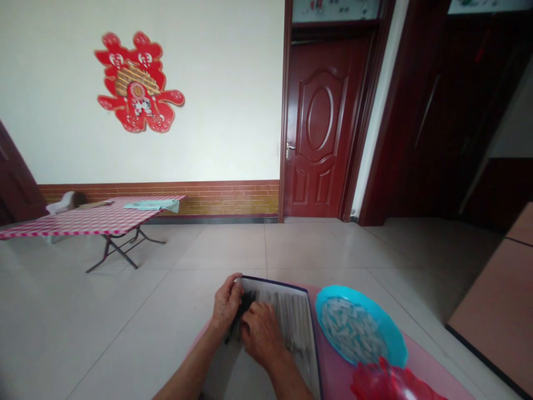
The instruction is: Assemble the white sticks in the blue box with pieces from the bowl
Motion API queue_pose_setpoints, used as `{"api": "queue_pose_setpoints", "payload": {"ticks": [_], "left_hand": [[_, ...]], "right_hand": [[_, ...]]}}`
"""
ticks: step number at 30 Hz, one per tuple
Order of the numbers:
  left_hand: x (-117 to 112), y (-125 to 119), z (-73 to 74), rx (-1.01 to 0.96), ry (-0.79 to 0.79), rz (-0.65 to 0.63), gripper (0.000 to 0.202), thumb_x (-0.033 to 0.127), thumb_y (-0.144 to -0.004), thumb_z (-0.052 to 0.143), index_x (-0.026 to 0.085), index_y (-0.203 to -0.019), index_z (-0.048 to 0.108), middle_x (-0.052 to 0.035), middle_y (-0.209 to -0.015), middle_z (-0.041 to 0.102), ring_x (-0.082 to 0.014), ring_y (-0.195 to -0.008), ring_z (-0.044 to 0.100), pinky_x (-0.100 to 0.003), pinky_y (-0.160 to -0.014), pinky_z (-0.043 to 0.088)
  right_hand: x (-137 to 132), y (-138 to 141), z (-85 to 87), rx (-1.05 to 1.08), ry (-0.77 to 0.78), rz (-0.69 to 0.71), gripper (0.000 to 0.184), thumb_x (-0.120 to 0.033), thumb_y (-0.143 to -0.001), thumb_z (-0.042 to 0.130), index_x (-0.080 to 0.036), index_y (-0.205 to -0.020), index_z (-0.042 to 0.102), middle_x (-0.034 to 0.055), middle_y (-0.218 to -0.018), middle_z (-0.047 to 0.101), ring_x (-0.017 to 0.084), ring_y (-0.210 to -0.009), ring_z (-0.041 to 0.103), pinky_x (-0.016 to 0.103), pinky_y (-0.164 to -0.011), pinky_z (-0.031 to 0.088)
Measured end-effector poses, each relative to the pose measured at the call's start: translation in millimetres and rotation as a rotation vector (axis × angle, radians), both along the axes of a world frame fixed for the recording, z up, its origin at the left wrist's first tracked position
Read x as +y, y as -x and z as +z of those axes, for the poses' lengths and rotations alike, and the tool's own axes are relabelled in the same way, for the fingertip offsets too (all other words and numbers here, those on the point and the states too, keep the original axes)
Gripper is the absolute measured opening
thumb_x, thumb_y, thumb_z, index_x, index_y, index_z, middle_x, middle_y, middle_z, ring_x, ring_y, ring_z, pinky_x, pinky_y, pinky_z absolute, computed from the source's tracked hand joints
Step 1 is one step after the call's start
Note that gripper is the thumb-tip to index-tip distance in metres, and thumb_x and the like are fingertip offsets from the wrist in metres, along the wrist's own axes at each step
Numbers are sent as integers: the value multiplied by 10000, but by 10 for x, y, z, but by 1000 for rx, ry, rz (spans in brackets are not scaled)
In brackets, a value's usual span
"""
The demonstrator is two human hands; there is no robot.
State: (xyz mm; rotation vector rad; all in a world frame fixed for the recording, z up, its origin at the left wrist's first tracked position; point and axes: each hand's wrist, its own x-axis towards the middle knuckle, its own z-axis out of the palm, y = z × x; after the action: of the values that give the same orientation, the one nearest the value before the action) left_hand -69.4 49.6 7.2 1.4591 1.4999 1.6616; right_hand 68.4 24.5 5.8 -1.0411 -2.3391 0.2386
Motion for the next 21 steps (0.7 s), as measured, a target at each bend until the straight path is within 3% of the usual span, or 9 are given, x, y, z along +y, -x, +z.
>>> {"api": "queue_pose_setpoints", "payload": {"ticks": [4, 10, 15, 21], "left_hand": [[-1, -6, 7, -16, -9, 4, 322, 330, -851, 451, 157, -1082, 594, 24, -614, 528, -132, -530, 479, -237, -536, 397], [6, -8, -13, -58, -17, -10, 317, 338, -848, 469, 166, -1082, 596, 34, -614, 509, -121, -522, 465, -226, -527, 394], [23, -9, -54, -75, -13, -28, 318, 357, -849, 480, 180, -1085, 599, 29, -626, 515, -124, -538, 477, -223, -521, 393], [23, -3, -52, -3, -8, -7, 344, 365, -859, 437, 161, -1085, 597, 17, -624, 531, -134, -547, 492, -235, -523, 404]], "right_hand": [[-21, -1, -29, -33, -13, -10, 120, -149, -774, 551, -209, -799, 652, 38, -877, 609, 196, -877, 514, 345, -797, 342], [-114, 191, -189, -94, -113, 206, 175, -199, -828, 551, -251, -960, 653, 35, -1024, 631, 213, -961, 501, 363, -828, 349], [-105, 286, -304, -172, -186, 195, 232, -213, -888, 471, -266, -1034, 644, 53, -1096, 627, 231, -968, 501, 413, -872, 338], [-119, 266, -322, -103, -130, 200, 366, -201, -855, 504, -277, -1211, 542, 47, -1226, 578, 243, -1089, 472, 431, -985, 282]]}}
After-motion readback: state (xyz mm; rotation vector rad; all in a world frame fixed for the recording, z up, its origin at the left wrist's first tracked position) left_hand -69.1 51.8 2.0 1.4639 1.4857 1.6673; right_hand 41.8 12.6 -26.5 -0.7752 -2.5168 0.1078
